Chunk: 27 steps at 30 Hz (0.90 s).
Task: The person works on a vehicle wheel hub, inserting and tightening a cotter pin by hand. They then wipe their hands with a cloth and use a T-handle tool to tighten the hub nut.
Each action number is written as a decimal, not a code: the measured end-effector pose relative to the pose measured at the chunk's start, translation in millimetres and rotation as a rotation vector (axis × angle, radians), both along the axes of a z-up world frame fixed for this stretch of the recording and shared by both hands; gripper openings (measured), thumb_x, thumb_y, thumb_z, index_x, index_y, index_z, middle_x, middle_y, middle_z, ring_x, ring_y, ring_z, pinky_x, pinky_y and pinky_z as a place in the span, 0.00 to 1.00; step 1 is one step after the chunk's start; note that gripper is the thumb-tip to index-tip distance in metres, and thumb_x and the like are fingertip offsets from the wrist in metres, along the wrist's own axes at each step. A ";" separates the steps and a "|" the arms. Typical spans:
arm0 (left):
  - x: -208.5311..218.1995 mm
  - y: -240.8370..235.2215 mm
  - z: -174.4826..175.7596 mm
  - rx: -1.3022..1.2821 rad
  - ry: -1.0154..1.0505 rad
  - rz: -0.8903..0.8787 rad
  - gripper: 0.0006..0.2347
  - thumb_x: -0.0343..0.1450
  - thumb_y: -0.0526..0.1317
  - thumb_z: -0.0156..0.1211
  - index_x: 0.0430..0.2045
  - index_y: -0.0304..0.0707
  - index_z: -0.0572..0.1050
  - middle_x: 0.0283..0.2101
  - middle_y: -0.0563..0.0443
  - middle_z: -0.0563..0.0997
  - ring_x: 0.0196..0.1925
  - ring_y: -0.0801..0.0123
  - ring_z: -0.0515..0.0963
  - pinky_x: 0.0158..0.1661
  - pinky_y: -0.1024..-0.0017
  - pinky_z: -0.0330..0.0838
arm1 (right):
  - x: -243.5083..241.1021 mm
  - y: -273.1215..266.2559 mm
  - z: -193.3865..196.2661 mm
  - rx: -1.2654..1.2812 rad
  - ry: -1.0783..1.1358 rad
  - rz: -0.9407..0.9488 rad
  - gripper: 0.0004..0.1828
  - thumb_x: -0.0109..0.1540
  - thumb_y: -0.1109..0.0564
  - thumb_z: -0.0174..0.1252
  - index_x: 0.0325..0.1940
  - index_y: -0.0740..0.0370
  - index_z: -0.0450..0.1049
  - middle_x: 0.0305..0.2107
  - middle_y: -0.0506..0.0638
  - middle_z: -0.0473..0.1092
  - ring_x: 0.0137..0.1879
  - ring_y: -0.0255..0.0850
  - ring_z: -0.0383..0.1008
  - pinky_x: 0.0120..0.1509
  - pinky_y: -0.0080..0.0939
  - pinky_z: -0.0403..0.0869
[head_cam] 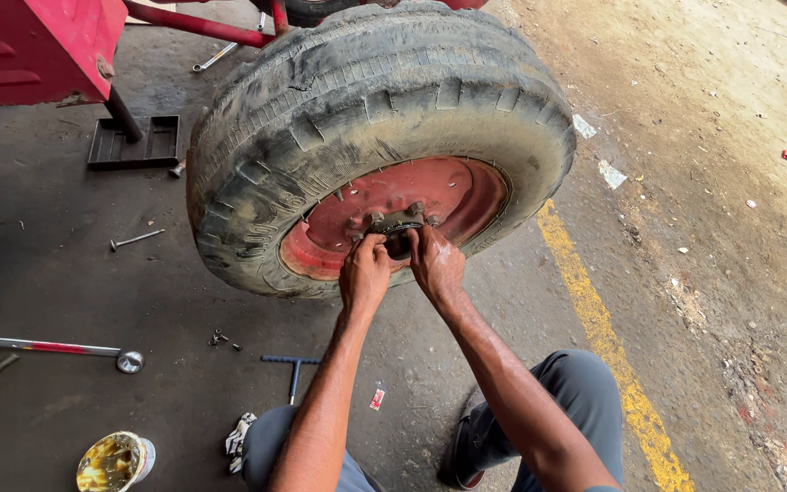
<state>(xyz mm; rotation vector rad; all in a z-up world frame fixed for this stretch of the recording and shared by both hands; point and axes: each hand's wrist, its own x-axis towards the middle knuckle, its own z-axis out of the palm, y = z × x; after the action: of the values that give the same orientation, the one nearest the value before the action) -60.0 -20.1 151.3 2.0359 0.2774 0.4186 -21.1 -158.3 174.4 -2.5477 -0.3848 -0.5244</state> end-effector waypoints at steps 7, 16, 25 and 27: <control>-1.9 0.8 -3.4 0.022 -0.016 -0.026 0.10 0.74 0.38 0.52 0.45 0.38 0.78 0.47 0.42 0.83 0.47 0.48 0.82 0.44 0.55 0.74 | 7.2 -6.6 3.0 -0.079 0.007 0.053 0.15 0.69 0.48 0.55 0.36 0.62 0.69 0.31 0.57 0.74 0.35 0.60 0.76 0.36 0.60 0.73; -1.0 14.2 -23.6 0.103 -0.111 -0.009 0.08 0.74 0.36 0.54 0.44 0.37 0.78 0.45 0.41 0.83 0.46 0.45 0.82 0.41 0.55 0.75 | 17.8 -12.8 -18.7 -0.056 -0.049 0.098 0.11 0.65 0.50 0.54 0.41 0.61 0.73 0.29 0.61 0.75 0.34 0.61 0.77 0.35 0.61 0.72; -38.6 65.1 -79.4 0.320 0.143 -0.186 0.12 0.70 0.35 0.55 0.47 0.40 0.79 0.43 0.37 0.83 0.47 0.43 0.81 0.45 0.48 0.74 | 9.8 -4.4 -95.1 0.513 0.712 0.366 0.20 0.72 0.46 0.58 0.34 0.64 0.73 0.21 0.52 0.66 0.28 0.42 0.66 0.32 0.44 0.62; -53.3 97.0 -104.2 0.467 0.503 -0.266 0.13 0.68 0.34 0.56 0.45 0.40 0.80 0.47 0.38 0.81 0.51 0.44 0.80 0.48 0.49 0.75 | -17.5 12.5 -127.1 0.562 0.912 0.435 0.17 0.71 0.48 0.59 0.34 0.62 0.72 0.20 0.46 0.64 0.26 0.36 0.61 0.29 0.39 0.59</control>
<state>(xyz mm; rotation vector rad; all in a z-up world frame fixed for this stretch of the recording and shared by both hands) -113.3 76.8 47.1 2.5801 0.2181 -0.2269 -38.6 -145.7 47.3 -1.8179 -0.3554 0.6046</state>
